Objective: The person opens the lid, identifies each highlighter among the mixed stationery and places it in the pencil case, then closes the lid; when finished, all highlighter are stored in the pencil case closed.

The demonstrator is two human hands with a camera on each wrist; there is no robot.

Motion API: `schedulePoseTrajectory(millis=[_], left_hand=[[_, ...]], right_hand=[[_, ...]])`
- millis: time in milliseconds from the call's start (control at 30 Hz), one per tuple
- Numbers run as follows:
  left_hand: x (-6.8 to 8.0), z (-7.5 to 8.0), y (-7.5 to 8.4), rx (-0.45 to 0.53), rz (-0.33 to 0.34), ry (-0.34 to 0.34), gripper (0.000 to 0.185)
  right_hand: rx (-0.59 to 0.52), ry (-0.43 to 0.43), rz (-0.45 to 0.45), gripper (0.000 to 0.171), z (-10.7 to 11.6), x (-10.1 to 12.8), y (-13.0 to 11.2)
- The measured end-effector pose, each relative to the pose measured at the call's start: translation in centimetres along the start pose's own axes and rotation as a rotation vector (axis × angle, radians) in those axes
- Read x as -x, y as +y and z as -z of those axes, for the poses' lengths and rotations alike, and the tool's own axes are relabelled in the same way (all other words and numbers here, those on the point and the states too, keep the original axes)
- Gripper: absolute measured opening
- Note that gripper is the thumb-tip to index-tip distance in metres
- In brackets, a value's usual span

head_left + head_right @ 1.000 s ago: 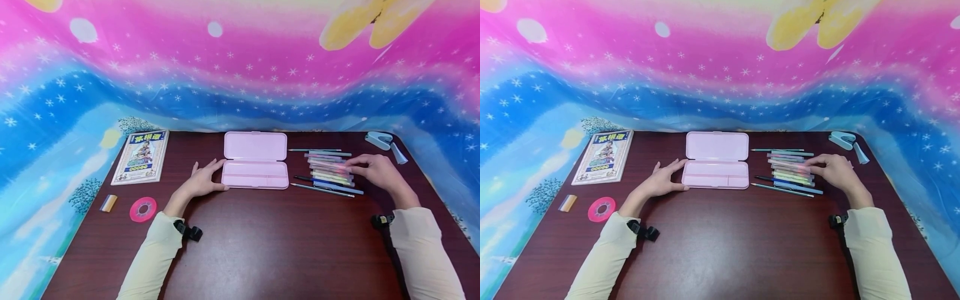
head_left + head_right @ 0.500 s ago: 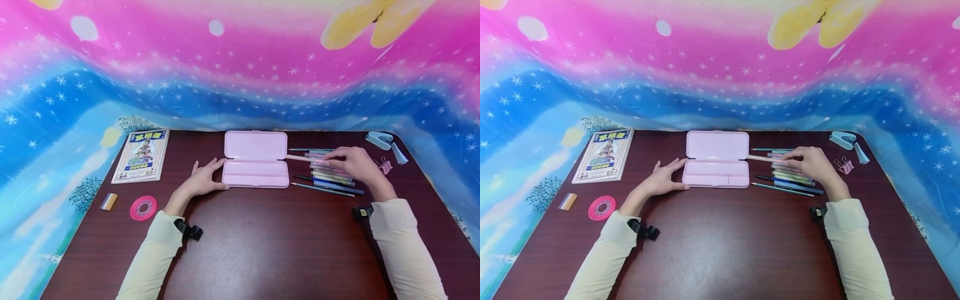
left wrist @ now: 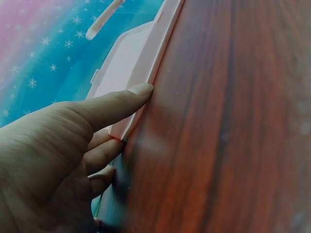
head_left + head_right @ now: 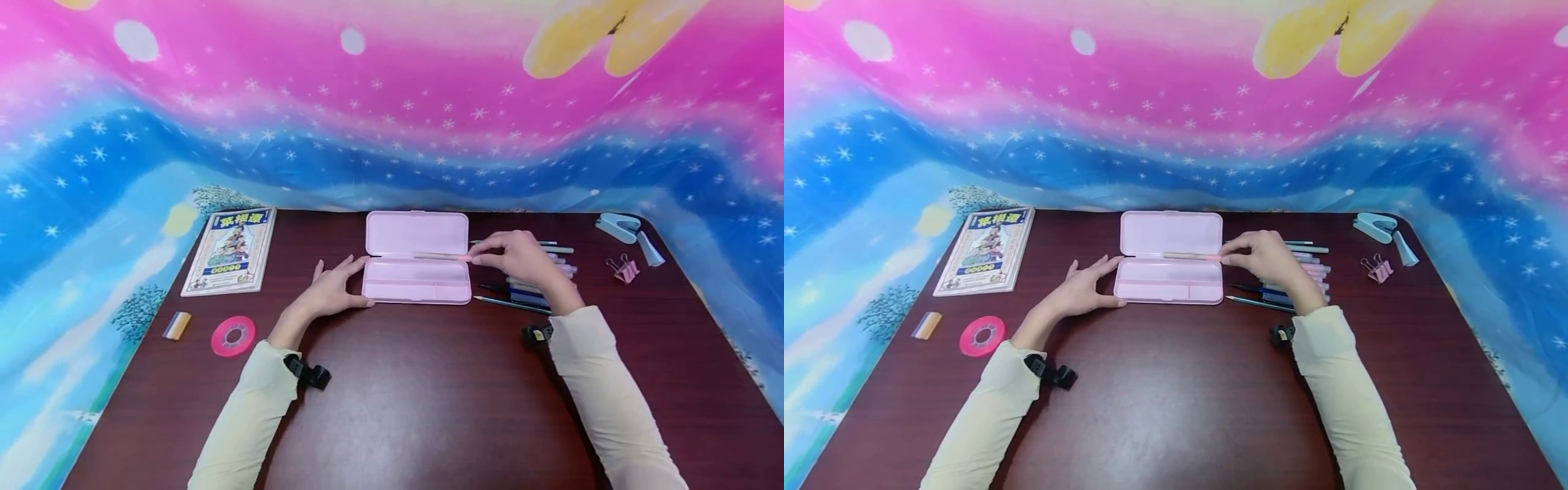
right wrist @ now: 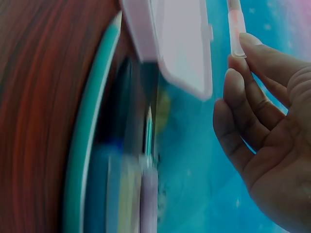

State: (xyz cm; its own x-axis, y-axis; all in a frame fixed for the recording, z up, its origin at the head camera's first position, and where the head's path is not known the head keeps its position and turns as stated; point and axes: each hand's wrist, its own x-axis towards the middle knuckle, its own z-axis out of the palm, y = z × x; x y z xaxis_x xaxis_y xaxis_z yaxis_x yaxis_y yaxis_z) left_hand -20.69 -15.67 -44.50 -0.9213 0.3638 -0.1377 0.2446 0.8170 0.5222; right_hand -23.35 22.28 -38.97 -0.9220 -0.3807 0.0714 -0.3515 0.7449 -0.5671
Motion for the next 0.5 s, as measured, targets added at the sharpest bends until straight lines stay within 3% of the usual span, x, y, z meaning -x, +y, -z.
schedulePoseTrajectory(millis=[500], left_hand=[[0.0,0.0,0.1,0.005,0.005,-0.003,0.096]], right_hand=[[-0.05,-0.095,0.096,0.015,-4.7,-2.1,-3.5]])
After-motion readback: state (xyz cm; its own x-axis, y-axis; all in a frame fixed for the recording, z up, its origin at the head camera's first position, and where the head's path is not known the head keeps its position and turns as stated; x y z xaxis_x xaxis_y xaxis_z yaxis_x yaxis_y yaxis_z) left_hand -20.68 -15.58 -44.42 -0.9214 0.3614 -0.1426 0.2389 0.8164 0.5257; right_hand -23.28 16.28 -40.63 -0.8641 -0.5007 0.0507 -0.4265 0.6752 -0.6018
